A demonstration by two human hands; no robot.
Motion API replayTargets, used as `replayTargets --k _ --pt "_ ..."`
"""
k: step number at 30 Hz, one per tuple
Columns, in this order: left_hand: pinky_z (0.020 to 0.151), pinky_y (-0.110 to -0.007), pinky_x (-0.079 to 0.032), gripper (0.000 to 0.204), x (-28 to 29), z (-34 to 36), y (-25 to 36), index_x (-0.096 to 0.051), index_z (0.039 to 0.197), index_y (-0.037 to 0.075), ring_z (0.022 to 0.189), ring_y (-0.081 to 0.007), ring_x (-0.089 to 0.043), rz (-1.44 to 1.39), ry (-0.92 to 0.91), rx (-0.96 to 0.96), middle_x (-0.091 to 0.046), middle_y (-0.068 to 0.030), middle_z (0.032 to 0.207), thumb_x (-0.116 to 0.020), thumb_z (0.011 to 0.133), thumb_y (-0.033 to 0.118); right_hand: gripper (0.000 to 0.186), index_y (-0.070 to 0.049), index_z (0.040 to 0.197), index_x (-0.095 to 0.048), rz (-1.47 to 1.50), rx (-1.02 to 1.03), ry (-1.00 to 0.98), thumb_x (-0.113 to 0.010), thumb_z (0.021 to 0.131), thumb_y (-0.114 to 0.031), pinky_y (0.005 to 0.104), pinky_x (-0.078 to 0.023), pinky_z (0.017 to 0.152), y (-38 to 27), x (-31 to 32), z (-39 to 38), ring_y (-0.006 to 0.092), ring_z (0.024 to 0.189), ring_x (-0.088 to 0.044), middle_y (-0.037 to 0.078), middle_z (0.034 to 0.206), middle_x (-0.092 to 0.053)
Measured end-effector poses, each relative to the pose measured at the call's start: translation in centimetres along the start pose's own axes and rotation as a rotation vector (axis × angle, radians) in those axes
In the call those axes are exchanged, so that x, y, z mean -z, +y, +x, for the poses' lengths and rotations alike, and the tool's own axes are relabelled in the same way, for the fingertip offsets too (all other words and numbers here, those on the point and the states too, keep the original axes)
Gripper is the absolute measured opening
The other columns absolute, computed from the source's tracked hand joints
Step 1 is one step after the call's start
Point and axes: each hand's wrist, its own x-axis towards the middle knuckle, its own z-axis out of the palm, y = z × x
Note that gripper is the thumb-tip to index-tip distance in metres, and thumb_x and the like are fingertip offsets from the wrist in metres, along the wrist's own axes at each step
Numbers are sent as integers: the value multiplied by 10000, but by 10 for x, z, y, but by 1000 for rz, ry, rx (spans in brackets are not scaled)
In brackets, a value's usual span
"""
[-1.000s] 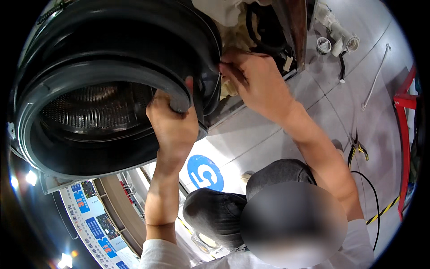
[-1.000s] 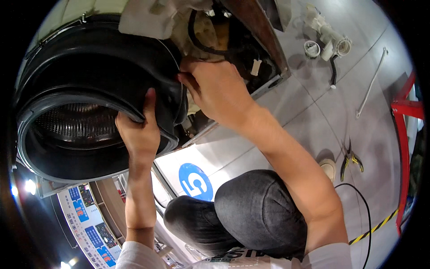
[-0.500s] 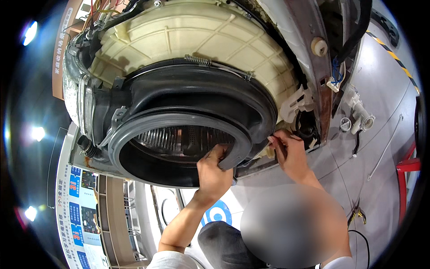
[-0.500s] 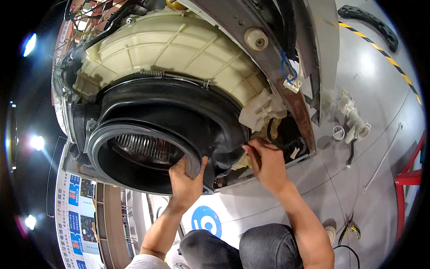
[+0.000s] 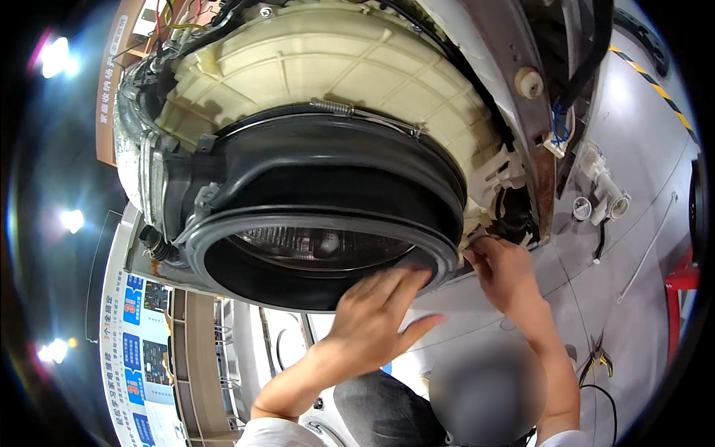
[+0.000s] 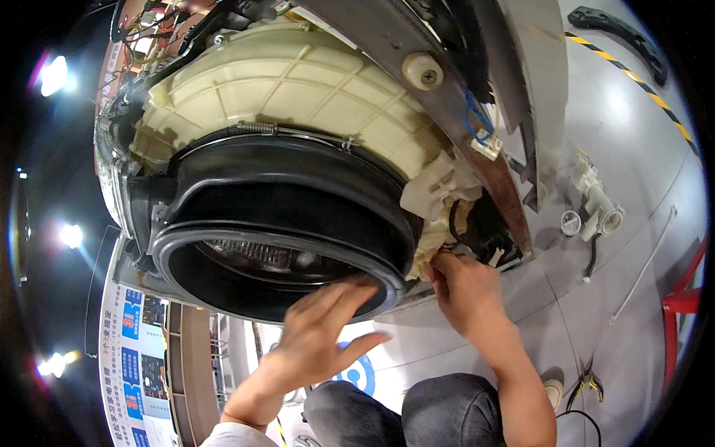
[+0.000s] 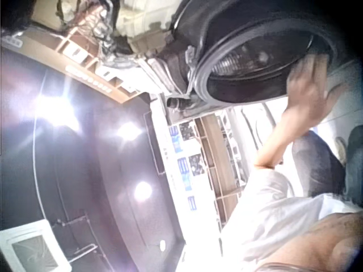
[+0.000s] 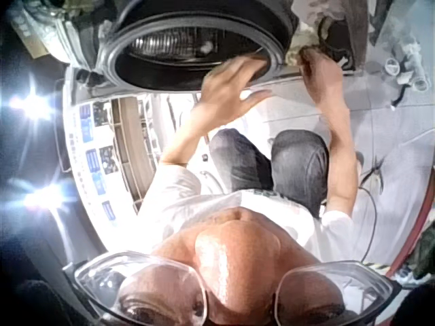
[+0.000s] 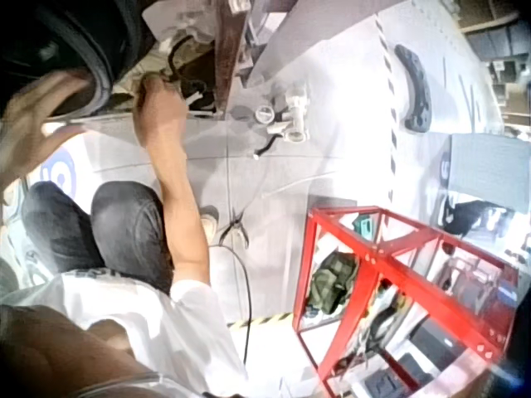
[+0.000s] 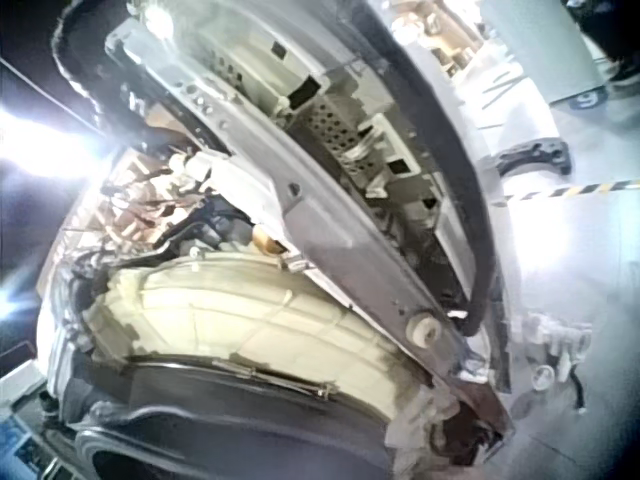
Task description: The person installs a large rubber door seal onto a washing machine drum, fitting the seal into place and then securing it with a wire spring clamp using their hands.
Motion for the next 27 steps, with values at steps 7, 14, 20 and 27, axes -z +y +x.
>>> replayTargets --k 7,14,20,27 --pt "752 -340 -487 139 126 22 25 -676 853 26 797 -219 -640 191 314 -89 -664 -87 803 -746 795 131 122 -15 884 -630 117 301 341 -706 793 13 364 -444 513 -74 57 24 316 576 -580 116 702 -580" --pt "892 -312 -456 167 163 96 -8 -669 1014 -40 944 -225 -632 581 225 -63 -674 -123 988 -633 884 58 193 -9 992 -620 -46 478 519 -663 805 19 378 -484 717 -94 48 78 318 834 -608 134 949 -577" --pt "873 -321 -469 202 155 113 -20 -674 1042 -32 926 -244 -653 476 81 9 -689 -150 969 -647 887 94 133 5 993 -622 -154 374 451 -618 861 -9 415 -472 744 -86 41 91 358 847 -601 152 958 -577" --pt "802 -343 -492 203 149 120 -26 -679 1021 -32 884 -262 -665 389 39 75 -697 -169 938 -654 887 118 143 11 1014 -632 -178 380 455 -613 875 -20 411 -476 756 -81 39 99 361 864 -605 154 963 -596"
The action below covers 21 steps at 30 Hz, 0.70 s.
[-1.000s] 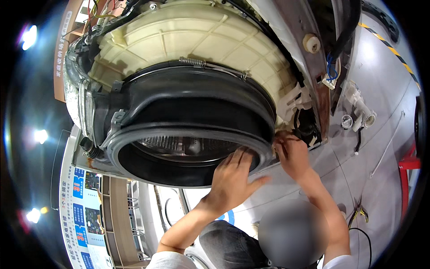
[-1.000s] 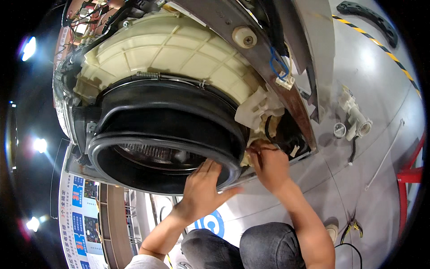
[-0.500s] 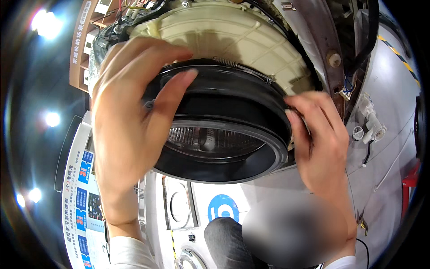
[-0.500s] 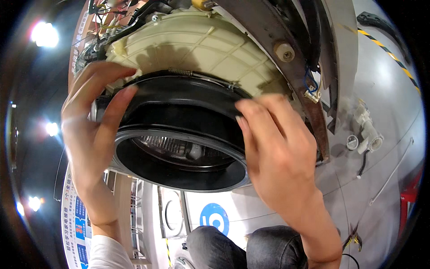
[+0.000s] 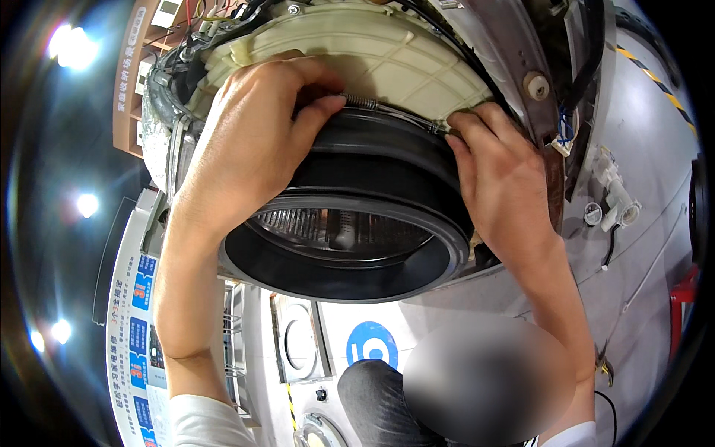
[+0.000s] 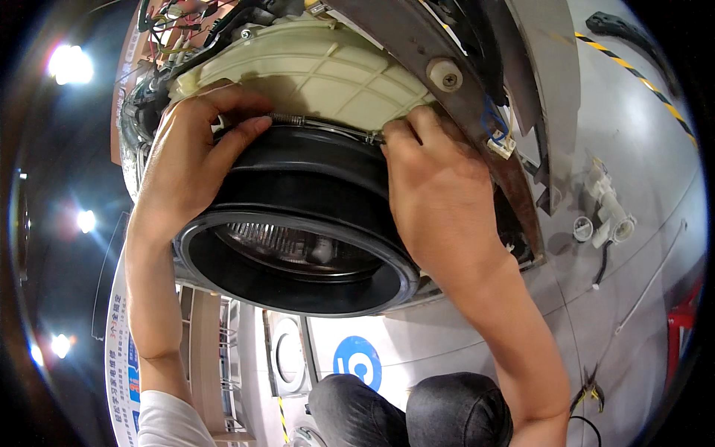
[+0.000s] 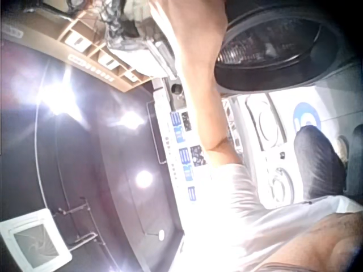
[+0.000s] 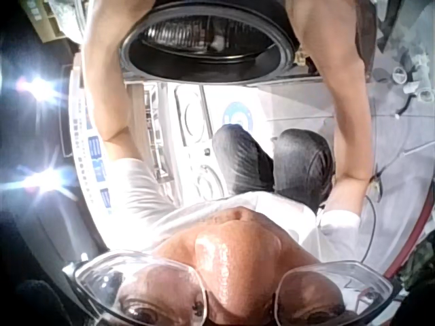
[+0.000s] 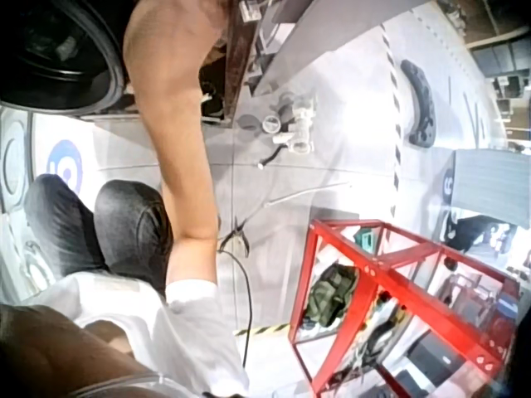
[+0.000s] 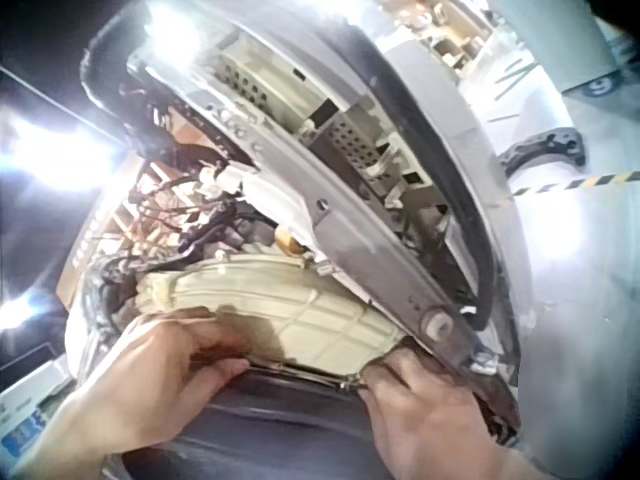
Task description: The person installs a large rubber door seal onto a washing machine drum, fitting the seal into place and then securing it with a wire spring clamp using their hands.
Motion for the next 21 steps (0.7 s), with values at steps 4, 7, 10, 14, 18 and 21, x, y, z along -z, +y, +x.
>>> replayTargets --k 4,7,10,14,18,21 --pt "795 -346 -489 196 -6 -1 -2 -682 998 -36 845 -257 -653 65 30 -13 -695 -168 921 -657 882 120 149 2 1017 -633 -69 20 -12 -623 872 -32 405 -486 758 0 -1 -1 359 865 -612 151 972 -606" --pt "805 -338 -480 168 -5 3 -4 -685 964 -43 810 -251 -635 -1 15 -13 -695 -161 893 -659 867 91 155 -1 1022 -626 -59 47 -4 -628 872 -41 407 -490 751 2 -2 -3 360 848 -613 153 971 -609" --pt "813 -329 -473 154 -6 3 -8 -680 960 -48 826 -233 -633 -29 42 -42 -693 -151 877 -655 866 72 152 4 1016 -615 -49 78 -2 -626 873 -45 411 -491 741 6 -4 -3 366 833 -609 155 957 -610" --pt "822 -306 -465 144 -5 5 -10 -678 942 -49 832 -195 -611 -57 -3 -6 -680 -118 854 -664 870 75 131 10 992 -608 -50 77 -40 -622 872 -41 418 -490 726 5 -1 1 376 821 -602 161 932 -611" --pt "842 -298 -456 127 -4 8 -8 -675 928 -43 868 -192 -601 -79 -35 -9 -668 -96 887 -669 868 69 101 16 959 -601 -12 70 -10 -613 872 -34 427 -487 712 7 -5 1 389 820 -597 172 916 -610" --pt "854 -295 -452 130 -3 9 -13 -670 941 -40 897 -186 -600 -53 -47 -62 -661 -92 919 -672 870 69 76 17 936 -594 11 54 -20 -602 874 -27 432 -484 708 4 -7 3 399 819 -596 180 897 -608"
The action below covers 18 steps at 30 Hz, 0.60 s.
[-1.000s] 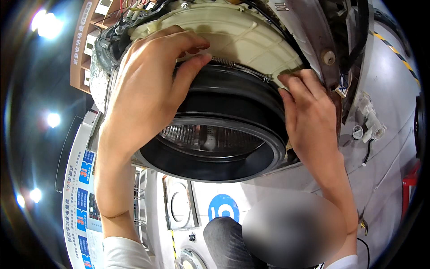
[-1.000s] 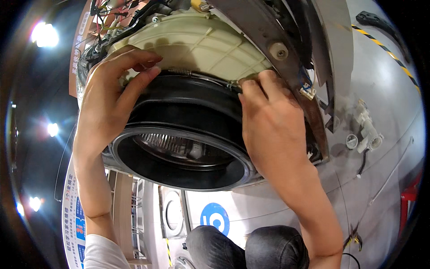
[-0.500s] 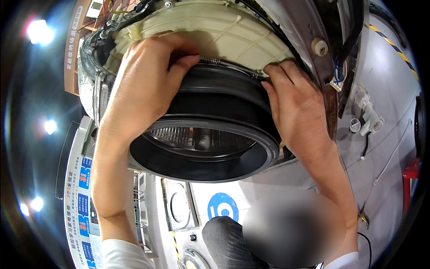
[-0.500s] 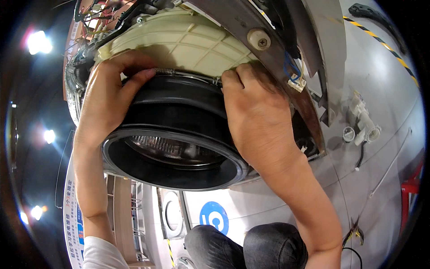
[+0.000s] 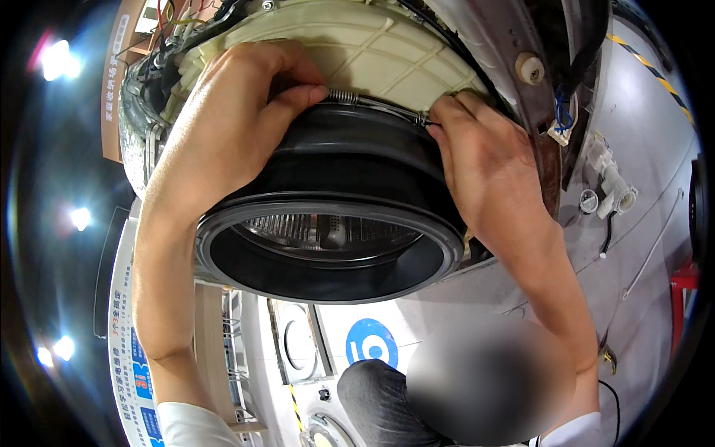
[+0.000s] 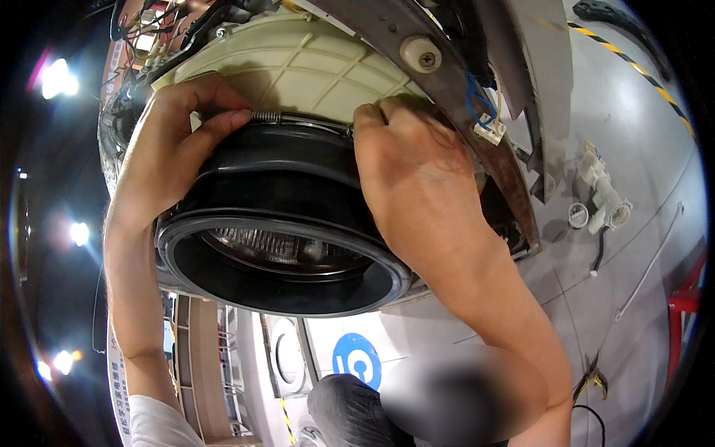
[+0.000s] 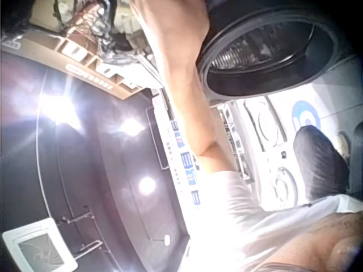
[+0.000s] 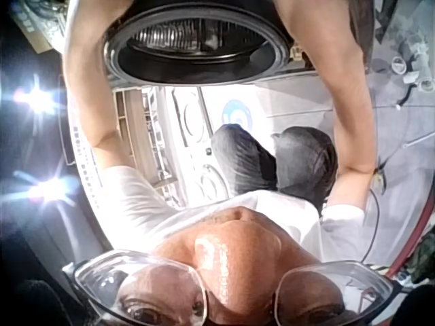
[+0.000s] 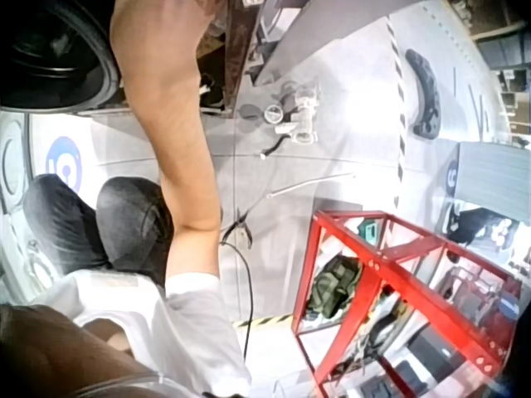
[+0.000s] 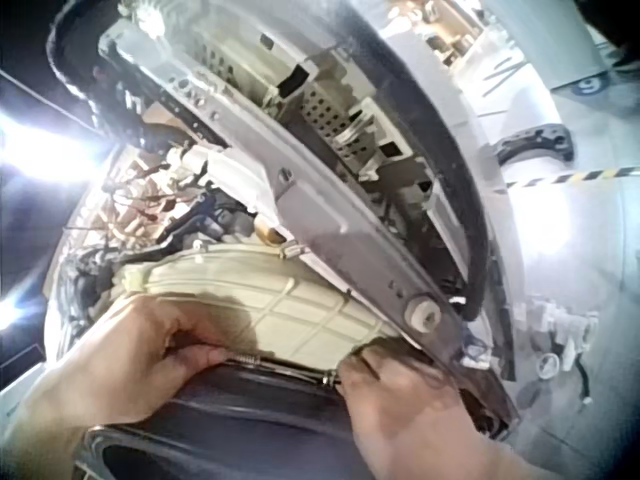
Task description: The person installs a large rubber door seal onto a washing machine drum, fitting the seal into place and then securing it with a wire spring clamp using their hands.
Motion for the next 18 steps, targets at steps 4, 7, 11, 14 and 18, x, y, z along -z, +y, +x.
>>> replayTargets --k 4,7,11,14,18 --pt "864 -293 -450 146 -1 2 3 -661 962 -43 915 -176 -602 -38 5 38 -656 -93 945 -673 876 75 54 13 912 -590 -24 -31 -25 -597 874 -25 436 -481 703 -2 2 4 402 807 -596 179 876 -606" --pt "857 -290 -453 142 -3 1 4 -659 958 -47 909 -160 -602 -125 -21 108 -657 -84 937 -666 884 74 51 10 904 -591 -34 -20 -6 -603 870 -26 435 -480 702 1 0 4 398 800 -598 175 871 -605" --pt "833 -276 -460 130 -1 2 5 -660 952 -43 882 -131 -597 -145 -49 158 -662 -68 902 -653 895 73 60 10 906 -591 -28 -16 -19 -612 862 -25 435 -479 704 2 0 3 390 798 -594 167 866 -601" --pt "815 -268 -462 137 1 4 1 -661 962 -43 865 -118 -591 -138 -81 138 -667 -63 888 -648 900 78 70 7 916 -589 -10 -7 -6 -615 858 -23 437 -474 711 3 2 3 386 810 -590 164 873 -595" --pt "825 -260 -470 134 5 2 -3 -665 993 -43 884 -115 -604 -179 -108 131 -677 -68 914 -638 903 52 77 2 922 -585 -6 -32 -44 -616 857 -24 437 -467 720 0 5 2 384 832 -589 163 886 -590"
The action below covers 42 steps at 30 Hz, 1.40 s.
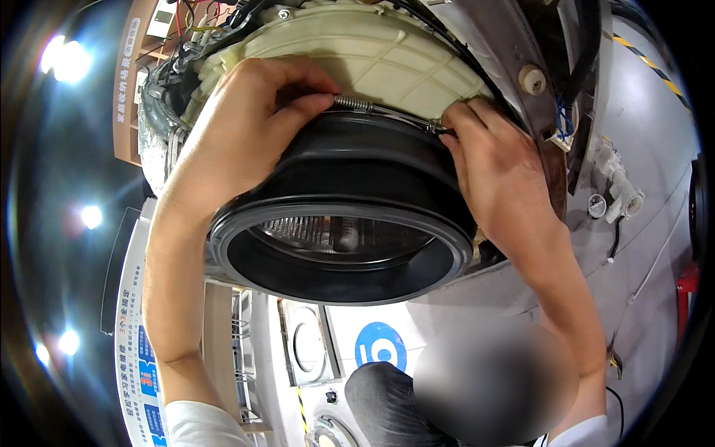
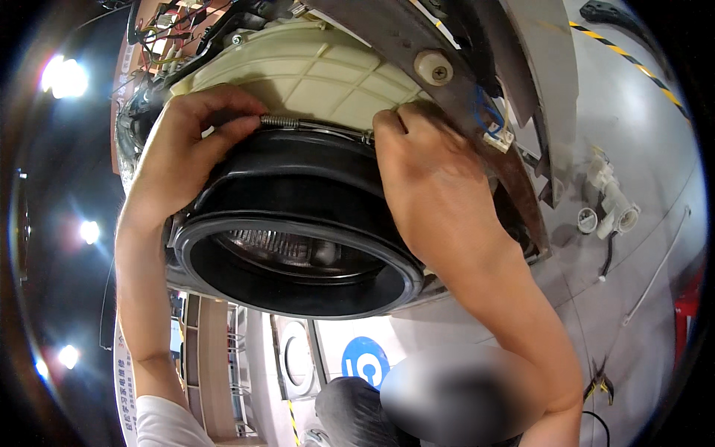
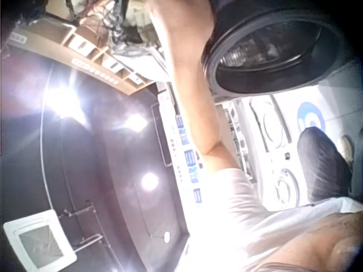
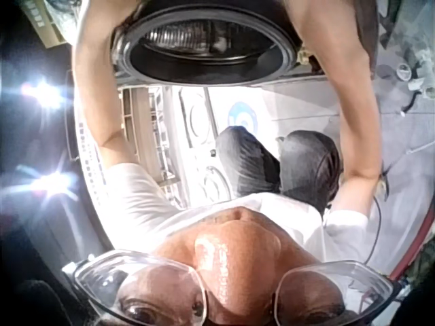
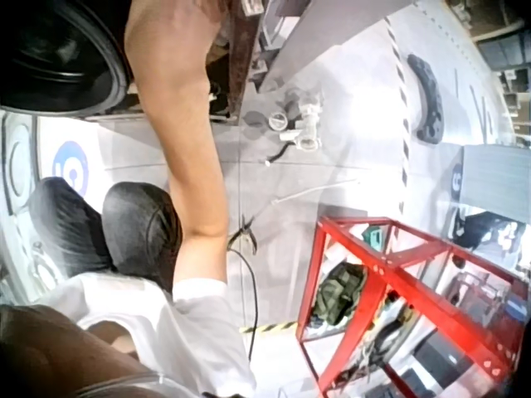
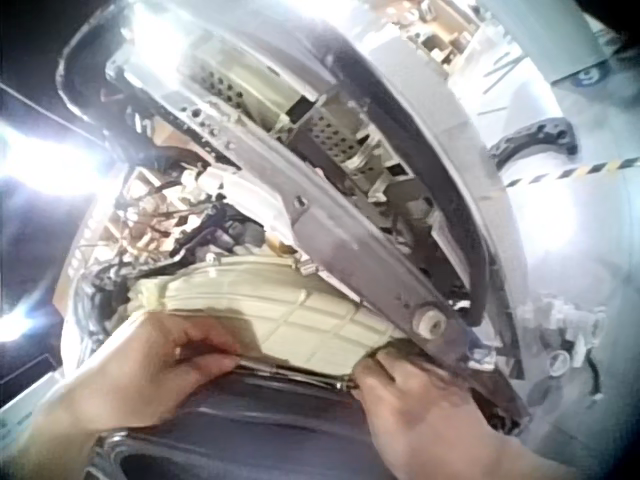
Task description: The person installs a large rubber door seal onto a washing machine drum, fitting the seal into place and then securing it with a wire spring clamp using their hands.
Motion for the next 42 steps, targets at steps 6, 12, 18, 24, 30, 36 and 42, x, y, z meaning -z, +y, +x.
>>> replayTargets --k 6,12,18,24,30,36,42 --pt "835 -258 -484 146 -1 -3 -5 -668 1026 -49 908 -123 -629 -68 24 -20 -685 -80 955 -627 897 4 73 -4 918 -581 -26 -18 -17 -616 860 -32 432 -468 721 0 1 2 379 834 -591 160 890 -587" --pt "835 -268 -486 129 0 -3 1 -672 996 -60 894 -151 -631 99 55 -51 -656 -93 953 -633 884 -7 59 -3 902 -574 2 -15 12 -610 866 -33 427 -467 714 -2 0 1 372 824 -591 157 876 -586" --pt "829 -277 -477 104 -6 -5 -7 -669 958 -67 894 -167 -620 99 91 -68 -632 -89 933 -625 875 -25 52 -16 904 -577 18 -14 63 -610 869 -34 418 -464 703 2 -10 -1 359 815 -591 143 858 -588" --pt "805 -294 -467 101 -10 -5 0 -668 935 -67 858 -206 -616 96 134 -96 -625 -111 882 -627 852 -26 45 -20 904 -577 4 -10 57 -607 877 -40 407 -460 700 2 -7 0 348 811 -592 132 855 -590" --pt "838 -270 -454 112 -10 -8 4 -665 957 -72 889 -168 -614 114 142 -82 -629 -92 897 -621 860 -40 43 -19 914 -578 7 -32 55 -600 883 -37 409 -462 705 1 -9 -1 356 822 -593 140 864 -593" --pt "817 -275 -447 117 -12 -6 2 -662 966 -65 863 -186 -607 203 168 -173 -621 -100 911 -628 870 -7 91 -7 974 -589 -12 0 18 -586 887 -32 426 -473 726 2 -4 -1 368 845 -602 154 907 -607" --pt "809 -302 -458 131 -11 -16 7 -674 1005 -17 887 -209 -616 368 249 -203 -645 -107 973 -637 885 20 153 11 964 -620 147 -25 230 -616 816 49 351 -512 655 -21 9 -61 306 733 -620 156 866 -610"
